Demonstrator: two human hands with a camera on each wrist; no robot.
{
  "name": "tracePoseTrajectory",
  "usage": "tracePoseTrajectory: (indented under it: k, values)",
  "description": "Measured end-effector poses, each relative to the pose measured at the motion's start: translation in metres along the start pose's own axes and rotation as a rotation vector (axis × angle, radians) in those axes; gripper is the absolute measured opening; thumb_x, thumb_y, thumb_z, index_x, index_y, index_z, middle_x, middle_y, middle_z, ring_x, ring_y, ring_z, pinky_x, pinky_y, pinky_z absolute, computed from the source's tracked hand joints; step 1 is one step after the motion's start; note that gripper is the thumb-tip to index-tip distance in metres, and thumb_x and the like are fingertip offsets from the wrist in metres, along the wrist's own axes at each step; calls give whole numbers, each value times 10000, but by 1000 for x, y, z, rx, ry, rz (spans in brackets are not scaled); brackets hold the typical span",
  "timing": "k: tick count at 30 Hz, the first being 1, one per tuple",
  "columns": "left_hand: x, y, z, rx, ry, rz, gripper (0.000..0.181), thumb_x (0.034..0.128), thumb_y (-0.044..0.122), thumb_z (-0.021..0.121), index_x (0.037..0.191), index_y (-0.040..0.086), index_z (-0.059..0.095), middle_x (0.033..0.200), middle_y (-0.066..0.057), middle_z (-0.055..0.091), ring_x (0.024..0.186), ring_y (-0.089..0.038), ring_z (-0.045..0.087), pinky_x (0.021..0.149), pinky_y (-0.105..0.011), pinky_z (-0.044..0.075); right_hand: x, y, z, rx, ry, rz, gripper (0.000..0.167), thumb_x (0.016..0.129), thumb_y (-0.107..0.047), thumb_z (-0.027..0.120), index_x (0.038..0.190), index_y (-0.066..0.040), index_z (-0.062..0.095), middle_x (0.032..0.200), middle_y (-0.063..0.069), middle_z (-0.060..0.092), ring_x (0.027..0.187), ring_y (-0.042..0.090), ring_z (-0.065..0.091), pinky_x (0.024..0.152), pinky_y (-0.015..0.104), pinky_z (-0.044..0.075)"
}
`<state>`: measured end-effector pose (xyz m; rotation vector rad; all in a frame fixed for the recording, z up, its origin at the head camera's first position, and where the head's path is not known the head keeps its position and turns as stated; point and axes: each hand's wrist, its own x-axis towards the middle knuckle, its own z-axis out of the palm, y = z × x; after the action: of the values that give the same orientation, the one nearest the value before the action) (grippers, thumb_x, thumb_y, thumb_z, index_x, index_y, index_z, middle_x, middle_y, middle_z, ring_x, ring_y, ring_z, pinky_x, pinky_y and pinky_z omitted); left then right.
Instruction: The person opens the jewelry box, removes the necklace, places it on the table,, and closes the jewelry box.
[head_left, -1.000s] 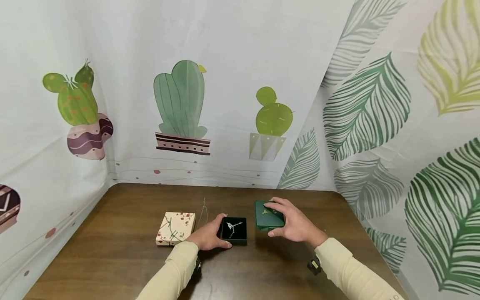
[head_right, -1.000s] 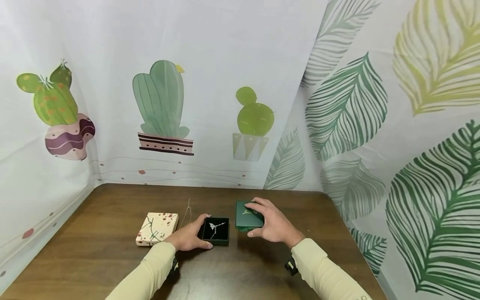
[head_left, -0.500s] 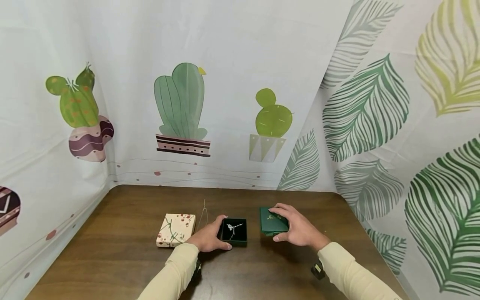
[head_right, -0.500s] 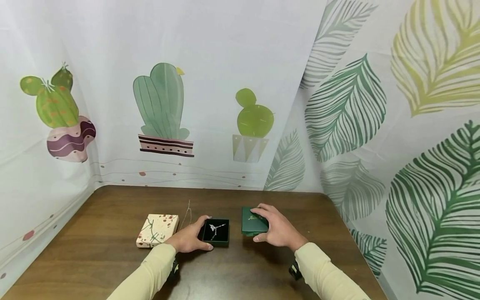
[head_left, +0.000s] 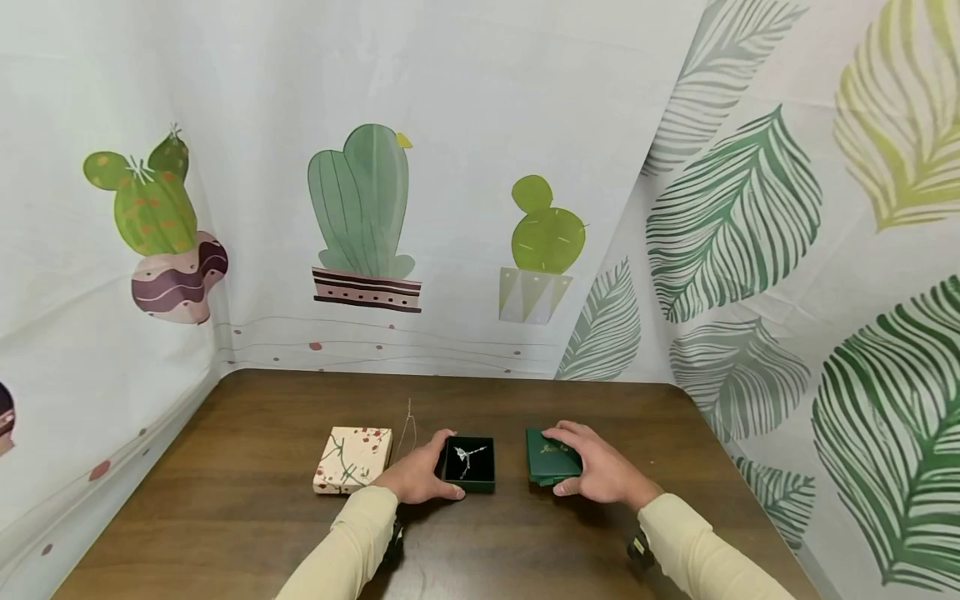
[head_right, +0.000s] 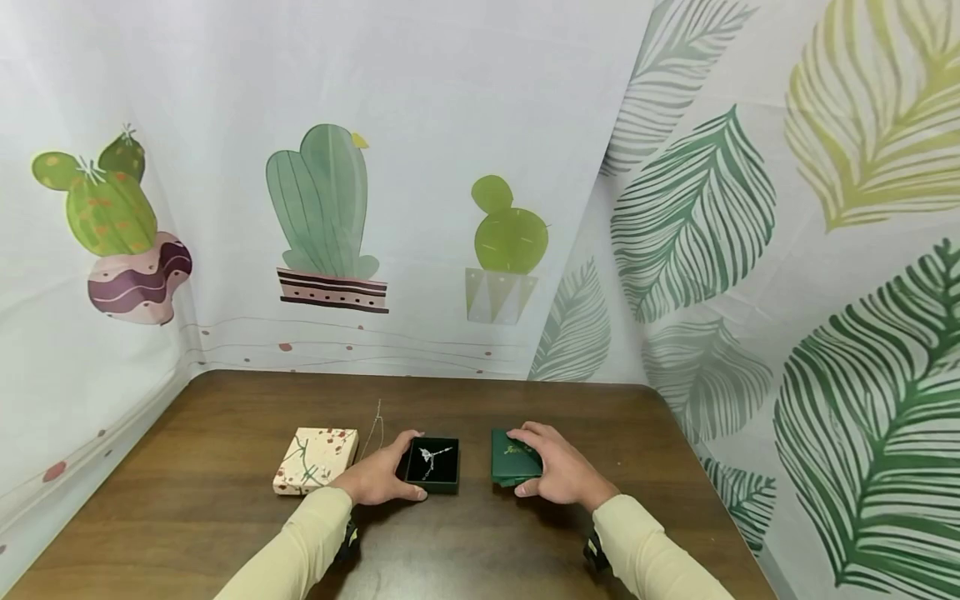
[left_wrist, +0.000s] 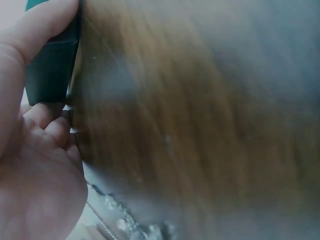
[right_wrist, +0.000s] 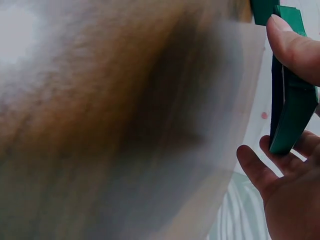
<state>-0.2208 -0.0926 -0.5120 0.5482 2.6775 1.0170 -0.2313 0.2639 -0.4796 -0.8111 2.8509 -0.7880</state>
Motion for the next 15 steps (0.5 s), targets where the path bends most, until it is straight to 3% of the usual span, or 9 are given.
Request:
tracePoseTrajectory:
  k: [15]
  values:
    - [-1, 2, -1, -7, 6, -10, 1010, 806, 409, 885, 1580, 113, 309, 1424, -271, 602, 1274, -437, 620, 1027, -574, 512, -6, 14, 9, -67, -71, 29, 818, 814, -332, 882, 1531, -201, 513, 1587, 226, 432, 1453, 447, 427, 1059, 627, 464]
